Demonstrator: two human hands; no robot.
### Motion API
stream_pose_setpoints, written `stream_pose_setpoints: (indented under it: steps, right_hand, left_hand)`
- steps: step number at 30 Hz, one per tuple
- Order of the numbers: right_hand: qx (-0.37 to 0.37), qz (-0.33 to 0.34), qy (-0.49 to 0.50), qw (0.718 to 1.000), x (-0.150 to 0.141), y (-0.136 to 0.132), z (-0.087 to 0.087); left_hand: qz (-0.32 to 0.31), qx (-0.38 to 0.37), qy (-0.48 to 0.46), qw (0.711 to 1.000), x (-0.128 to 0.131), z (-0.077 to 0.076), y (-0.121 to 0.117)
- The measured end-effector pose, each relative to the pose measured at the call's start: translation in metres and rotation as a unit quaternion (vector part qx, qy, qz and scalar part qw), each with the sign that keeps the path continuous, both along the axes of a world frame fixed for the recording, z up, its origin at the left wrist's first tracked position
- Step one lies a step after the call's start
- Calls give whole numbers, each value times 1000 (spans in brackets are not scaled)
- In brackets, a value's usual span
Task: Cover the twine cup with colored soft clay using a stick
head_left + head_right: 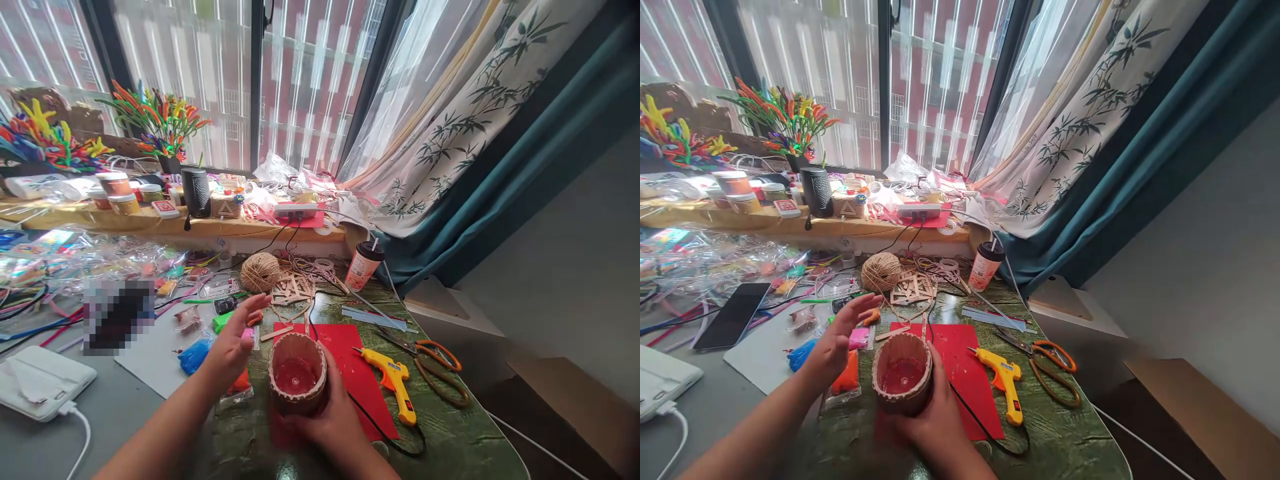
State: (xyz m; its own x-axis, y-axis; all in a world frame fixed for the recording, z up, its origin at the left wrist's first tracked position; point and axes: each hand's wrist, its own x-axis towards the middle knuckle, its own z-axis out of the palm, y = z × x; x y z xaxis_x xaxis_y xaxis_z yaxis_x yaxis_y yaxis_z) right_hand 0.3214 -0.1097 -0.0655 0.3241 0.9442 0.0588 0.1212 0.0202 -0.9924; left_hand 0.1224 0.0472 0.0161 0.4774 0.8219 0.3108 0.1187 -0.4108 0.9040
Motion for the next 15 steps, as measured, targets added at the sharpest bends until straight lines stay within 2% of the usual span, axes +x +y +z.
stream_pose_setpoints:
  steps: [3, 5, 10, 15]
  right_hand:
    - [-20, -17, -31, 999, -3, 1, -2]
    - [-21, -16, -32, 999, 0, 3, -1]
    - [-28, 20, -55, 998, 20, 14, 8]
    - [-33, -20, -113, 993, 29, 22, 5]
  left_hand:
    - [85, 9, 143, 986, -26, 24, 23]
    - [82, 19, 250, 965, -36, 31, 30]
    - [44, 39, 422, 905, -35, 26, 24]
    - [23, 45, 508, 860, -34, 21, 16]
